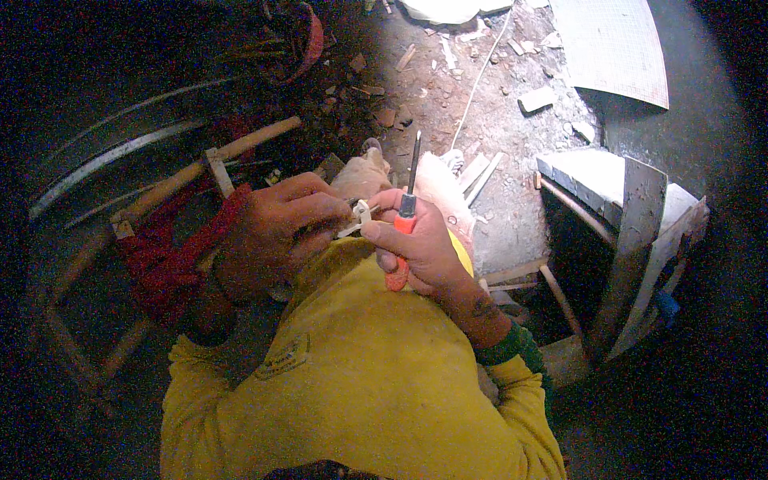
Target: The person uses a screwdriver to adjust screws on a small white electrical socket held in their hands. After completing the adjustment, the person walks through a construction area and pours a powdery substance from a bag into a metal basin.
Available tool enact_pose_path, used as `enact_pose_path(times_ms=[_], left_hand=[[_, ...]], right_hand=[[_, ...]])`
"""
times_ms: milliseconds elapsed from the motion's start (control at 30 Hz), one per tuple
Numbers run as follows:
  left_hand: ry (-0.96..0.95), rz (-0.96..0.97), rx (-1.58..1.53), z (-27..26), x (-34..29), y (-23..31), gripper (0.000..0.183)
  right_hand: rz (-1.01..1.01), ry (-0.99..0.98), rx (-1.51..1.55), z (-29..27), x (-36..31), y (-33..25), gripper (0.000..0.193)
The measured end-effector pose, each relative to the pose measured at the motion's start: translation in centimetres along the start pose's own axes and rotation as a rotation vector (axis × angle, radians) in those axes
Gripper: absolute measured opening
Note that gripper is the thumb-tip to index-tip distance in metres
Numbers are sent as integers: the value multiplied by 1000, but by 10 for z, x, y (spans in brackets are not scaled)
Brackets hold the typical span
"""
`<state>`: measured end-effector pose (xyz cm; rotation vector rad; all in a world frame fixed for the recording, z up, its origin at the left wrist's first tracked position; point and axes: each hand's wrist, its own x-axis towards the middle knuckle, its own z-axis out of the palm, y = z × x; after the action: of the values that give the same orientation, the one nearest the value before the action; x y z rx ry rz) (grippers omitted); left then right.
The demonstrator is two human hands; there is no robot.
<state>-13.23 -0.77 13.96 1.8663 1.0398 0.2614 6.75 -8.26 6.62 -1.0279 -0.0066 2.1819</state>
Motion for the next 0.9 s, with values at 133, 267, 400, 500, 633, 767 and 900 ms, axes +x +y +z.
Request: enact_pose_path(times_ms=[133,267,400,500,633,767,900], left_hand=[[-25,6,28,-2,3,0,14],[-37,5,54,-2,4,1,15],[-50,25,46,-4,6,0,15],[-40,51,32,-4,7,0,14],[-54,33,49,-4,7,-1,14],[-43,39,51,-3,8,-4,13],[-37,49,60,-4,7,-6,13]], right_hand=[[-7,3,-11,0,0,0,32],[-13,-7,-6,-1,0,0,33],[-5,-15,-55,-2,1,-2,33],[-4,-14,-85,1,0,-7,33],[-11,-23,-65,0,0,-7,34],[-20,16,-126,5,0,-9,34],[-16,38,-169,3,0,-6,34]])
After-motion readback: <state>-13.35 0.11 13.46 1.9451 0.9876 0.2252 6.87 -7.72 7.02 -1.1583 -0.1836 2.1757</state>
